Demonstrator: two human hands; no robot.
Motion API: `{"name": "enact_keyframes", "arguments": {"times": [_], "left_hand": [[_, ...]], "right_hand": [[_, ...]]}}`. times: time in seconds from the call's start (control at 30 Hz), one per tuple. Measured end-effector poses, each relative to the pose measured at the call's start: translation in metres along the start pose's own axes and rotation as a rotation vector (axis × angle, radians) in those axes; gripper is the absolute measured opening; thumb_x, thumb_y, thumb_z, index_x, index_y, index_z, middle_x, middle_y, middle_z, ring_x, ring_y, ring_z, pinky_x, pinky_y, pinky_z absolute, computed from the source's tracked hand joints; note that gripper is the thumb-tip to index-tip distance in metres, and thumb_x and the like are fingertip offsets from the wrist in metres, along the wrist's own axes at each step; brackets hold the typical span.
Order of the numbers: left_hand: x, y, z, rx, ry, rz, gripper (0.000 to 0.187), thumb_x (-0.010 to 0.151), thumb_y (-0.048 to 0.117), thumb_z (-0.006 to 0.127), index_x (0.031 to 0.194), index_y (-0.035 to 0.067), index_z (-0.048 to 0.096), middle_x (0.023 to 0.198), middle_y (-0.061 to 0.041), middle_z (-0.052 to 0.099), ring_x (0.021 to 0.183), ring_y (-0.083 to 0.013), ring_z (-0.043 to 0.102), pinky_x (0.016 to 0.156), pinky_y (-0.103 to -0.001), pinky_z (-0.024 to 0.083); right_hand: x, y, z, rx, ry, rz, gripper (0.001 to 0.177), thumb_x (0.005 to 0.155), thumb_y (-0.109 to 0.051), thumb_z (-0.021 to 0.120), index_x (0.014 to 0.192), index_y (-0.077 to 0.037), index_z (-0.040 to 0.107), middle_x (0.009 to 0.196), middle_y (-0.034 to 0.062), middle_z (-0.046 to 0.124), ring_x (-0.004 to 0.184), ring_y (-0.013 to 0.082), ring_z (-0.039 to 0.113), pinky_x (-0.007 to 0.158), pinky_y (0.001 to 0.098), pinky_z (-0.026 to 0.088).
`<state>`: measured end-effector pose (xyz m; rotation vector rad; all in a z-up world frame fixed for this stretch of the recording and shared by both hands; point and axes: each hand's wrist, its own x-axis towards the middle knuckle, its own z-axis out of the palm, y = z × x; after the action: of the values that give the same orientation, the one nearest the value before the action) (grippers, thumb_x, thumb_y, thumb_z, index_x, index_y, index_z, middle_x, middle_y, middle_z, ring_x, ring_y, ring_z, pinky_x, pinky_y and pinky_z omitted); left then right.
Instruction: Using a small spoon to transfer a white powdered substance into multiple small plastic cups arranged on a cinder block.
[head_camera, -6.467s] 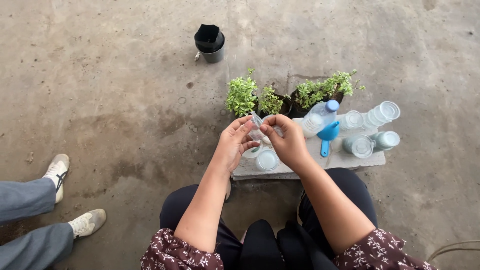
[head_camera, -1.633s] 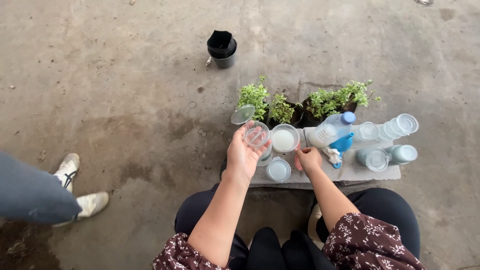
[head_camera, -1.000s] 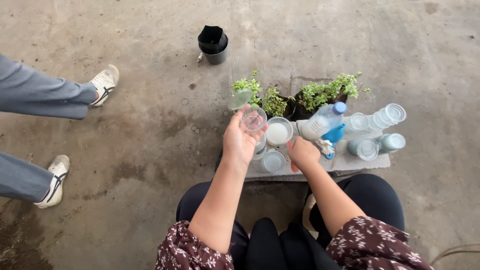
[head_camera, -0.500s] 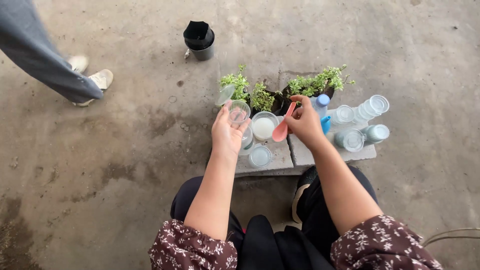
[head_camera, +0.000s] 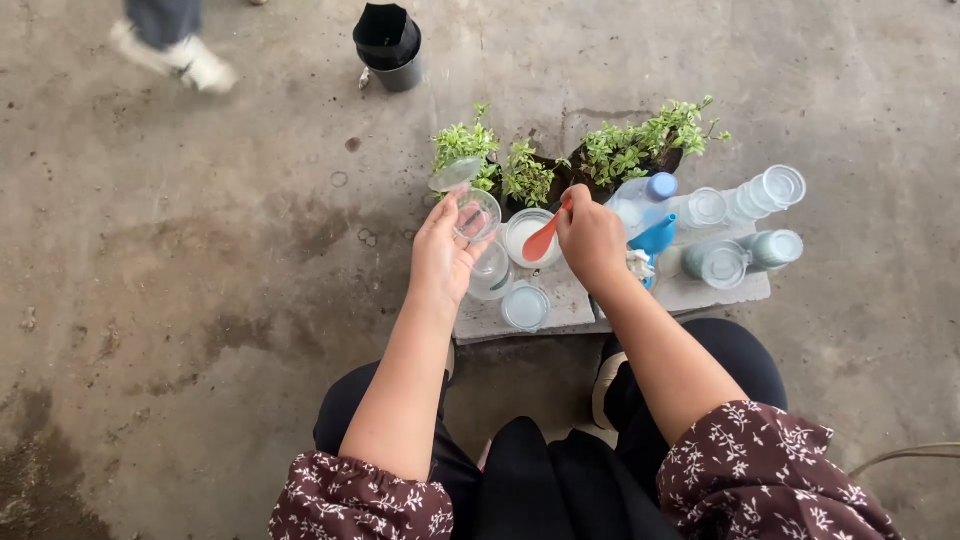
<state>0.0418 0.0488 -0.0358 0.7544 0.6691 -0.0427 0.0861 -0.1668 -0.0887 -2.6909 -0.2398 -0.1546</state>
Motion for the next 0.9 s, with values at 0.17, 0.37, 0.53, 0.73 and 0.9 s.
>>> {"name": "enact_keyframes", "arguments": {"times": [0.17,0.37,0.53,0.73,0.9], "left_hand": [[0.008,-0.005,-0.014,-0.035,0.028,-0.02,0.032,0.102,0.027,0.063,0.133,0.019,0.064,0.128,-0.018,0.065,0.117,-0.0397,0.065,0.099,-0.068,0.053],[0.001,-0.002,-0.016,-0.014,0.02,-0.019,0.029,0.103,0.027,0.059,0.13,0.018,0.066,0.119,-0.016,0.067,0.107,-0.033,0.068,0.096,-0.063,0.058],[0.004,-0.004,-0.014,-0.016,0.02,-0.022,0.03,0.105,0.027,0.055,0.131,0.017,0.067,0.117,-0.016,0.067,0.103,-0.031,0.068,0.095,-0.062,0.059],[0.002,-0.006,-0.008,-0.038,0.035,-0.039,0.031,0.104,0.026,0.055,0.131,0.016,0.067,0.115,-0.018,0.068,0.1,-0.032,0.069,0.093,-0.063,0.06],[0.001,-0.006,-0.003,-0.042,0.034,-0.053,0.032,0.104,0.024,0.052,0.132,0.016,0.067,0.114,-0.02,0.068,0.1,-0.0332,0.069,0.094,-0.062,0.06]], "right_hand": [[0.001,0.004,0.008,-0.032,0.019,-0.009,0.011,0.1,-0.02,0.064,0.108,-0.016,0.058,0.079,0.0113,0.073,0.076,0.0356,0.074,0.074,0.0467,0.059],[-0.003,0.017,0.017,0.008,-0.032,0.072,0.008,0.1,-0.021,0.064,0.104,-0.015,0.061,0.079,0.0102,0.073,0.081,0.0371,0.073,0.079,0.0483,0.056],[0.005,0.034,0.014,0.188,-0.06,0.194,0.003,0.099,-0.022,0.062,0.099,-0.019,0.061,0.07,-0.0045,0.071,0.082,0.027,0.071,0.084,0.0422,0.054],[0.001,0.034,0.003,0.211,0.025,0.113,0.001,0.101,-0.018,0.062,0.101,-0.018,0.062,0.073,-0.0013,0.073,0.08,0.0277,0.071,0.081,0.0428,0.054],[-0.008,0.028,0.004,0.133,-0.045,-0.014,0.006,0.1,-0.02,0.064,0.104,-0.017,0.061,0.084,0.0057,0.075,0.084,0.032,0.073,0.081,0.0455,0.057]]}}
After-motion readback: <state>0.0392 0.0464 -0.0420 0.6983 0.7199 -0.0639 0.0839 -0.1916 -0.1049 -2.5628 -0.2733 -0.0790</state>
